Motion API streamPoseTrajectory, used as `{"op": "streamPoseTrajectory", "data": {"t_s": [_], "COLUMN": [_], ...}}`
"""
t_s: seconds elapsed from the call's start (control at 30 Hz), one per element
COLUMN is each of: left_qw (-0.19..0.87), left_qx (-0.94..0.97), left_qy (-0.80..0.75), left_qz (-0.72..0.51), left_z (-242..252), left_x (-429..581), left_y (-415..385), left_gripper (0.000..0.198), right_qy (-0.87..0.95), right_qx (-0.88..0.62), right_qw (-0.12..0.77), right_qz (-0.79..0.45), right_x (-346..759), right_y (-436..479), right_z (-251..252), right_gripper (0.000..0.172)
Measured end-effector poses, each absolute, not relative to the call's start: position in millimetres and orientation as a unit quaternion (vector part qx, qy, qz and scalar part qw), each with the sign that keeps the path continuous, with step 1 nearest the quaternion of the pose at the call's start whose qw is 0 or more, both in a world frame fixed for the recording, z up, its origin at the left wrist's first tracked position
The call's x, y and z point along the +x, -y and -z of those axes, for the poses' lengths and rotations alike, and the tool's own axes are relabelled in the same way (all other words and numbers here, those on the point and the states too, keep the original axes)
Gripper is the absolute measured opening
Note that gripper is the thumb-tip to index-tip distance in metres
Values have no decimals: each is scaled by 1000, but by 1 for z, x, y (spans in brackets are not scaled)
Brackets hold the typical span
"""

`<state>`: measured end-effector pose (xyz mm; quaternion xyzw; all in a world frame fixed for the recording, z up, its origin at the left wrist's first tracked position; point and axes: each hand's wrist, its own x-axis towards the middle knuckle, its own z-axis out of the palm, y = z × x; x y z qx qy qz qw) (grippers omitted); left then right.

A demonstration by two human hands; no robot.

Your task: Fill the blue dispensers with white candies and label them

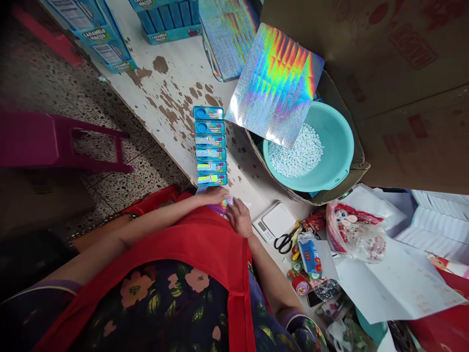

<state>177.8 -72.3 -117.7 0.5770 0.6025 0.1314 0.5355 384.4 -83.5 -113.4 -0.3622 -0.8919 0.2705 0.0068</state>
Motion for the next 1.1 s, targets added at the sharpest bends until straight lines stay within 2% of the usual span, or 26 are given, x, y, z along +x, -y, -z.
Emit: {"op": "streamPoseTrajectory", "data": {"t_s": [0.13,0.3,0.37,0.47,0.57,0.63,0.87,1.0,1.1], "left_qw": [547,546,557,638,689,658,439,411,412], "left_qx": [561,545,550,520,473,477,528,454,428], "left_qy": [-612,-624,-596,-480,-445,-501,-670,-699,-682], "left_qz": [-112,-124,-178,-304,-321,-297,-282,-369,-427], "left_z": [119,110,98,76,52,33,-35,-40,-26], "left_x": [182,185,186,189,195,194,132,71,34], "left_y": [66,61,64,70,75,77,65,42,26], "left_gripper": [26,19,25,35,31,29,22,15,15], "right_qy": [863,794,731,638,586,570,635,662,665], "right_qx": [-433,-512,-562,-608,-624,-629,-545,-483,-487], "right_qw": [50,129,170,207,240,260,342,383,365], "right_qz": [-257,-301,-348,-424,-458,-461,-428,-427,-433], "right_x": [381,372,370,368,365,360,295,226,184], "right_y": [82,76,69,58,50,48,17,-24,-48], "right_z": [97,60,42,17,-1,-8,-19,-20,-16], "right_gripper": [18,19,21,24,25,24,17,16,16]}}
